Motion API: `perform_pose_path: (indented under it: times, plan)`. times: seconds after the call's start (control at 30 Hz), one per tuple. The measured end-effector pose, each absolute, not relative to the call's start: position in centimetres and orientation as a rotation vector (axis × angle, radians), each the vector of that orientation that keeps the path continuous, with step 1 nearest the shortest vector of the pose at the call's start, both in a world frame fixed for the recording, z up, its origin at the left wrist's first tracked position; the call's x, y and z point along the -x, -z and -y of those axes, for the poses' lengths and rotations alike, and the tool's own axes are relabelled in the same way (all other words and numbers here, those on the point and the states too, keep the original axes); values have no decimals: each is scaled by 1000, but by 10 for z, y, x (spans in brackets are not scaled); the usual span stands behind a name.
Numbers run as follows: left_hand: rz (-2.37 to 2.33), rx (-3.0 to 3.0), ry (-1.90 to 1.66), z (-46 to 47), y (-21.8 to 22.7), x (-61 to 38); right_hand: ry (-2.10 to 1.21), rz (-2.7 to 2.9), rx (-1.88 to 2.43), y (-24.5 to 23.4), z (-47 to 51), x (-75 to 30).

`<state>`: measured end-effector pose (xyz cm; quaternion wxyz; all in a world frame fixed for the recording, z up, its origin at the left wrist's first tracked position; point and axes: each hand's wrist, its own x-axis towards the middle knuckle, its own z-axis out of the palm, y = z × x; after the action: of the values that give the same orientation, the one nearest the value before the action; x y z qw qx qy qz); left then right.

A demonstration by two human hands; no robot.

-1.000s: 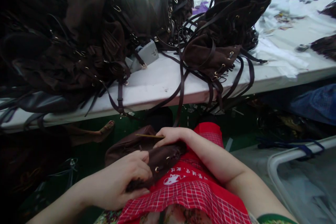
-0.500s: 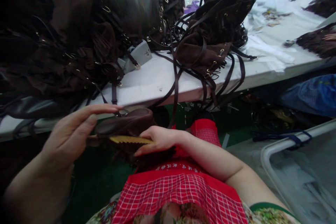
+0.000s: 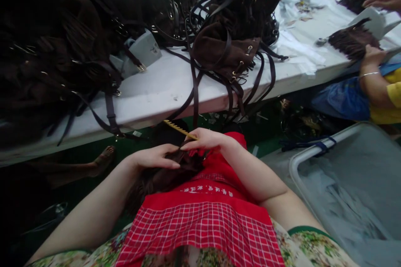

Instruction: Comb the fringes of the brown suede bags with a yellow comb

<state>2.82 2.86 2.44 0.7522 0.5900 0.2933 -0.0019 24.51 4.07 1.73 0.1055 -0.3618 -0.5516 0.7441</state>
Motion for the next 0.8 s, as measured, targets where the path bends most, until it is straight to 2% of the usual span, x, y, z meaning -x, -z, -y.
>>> perform_pose_path:
  times: [0.13, 0.27, 0.37, 0.67, 0.8]
  plan:
    - [-734, -1303, -8, -15, -24, -40, -2030, 1784, 1105, -9, -42, -240]
    - [-766, -1021, -138, -7, -12, -34, -1422, 1939, 1447, -6, -31, -236]
    - [-819, -916, -225, -6, -6, -25, -1081, 1968, 1549, -10, -11, -233]
    - [-858, -964, -291, -1, -10, -19, -307, 2374, 1344, -19, 30, -223]
    - [-862, -943, -341, 4, -10, -18, -254, 2432, 1298, -15, 29, -223]
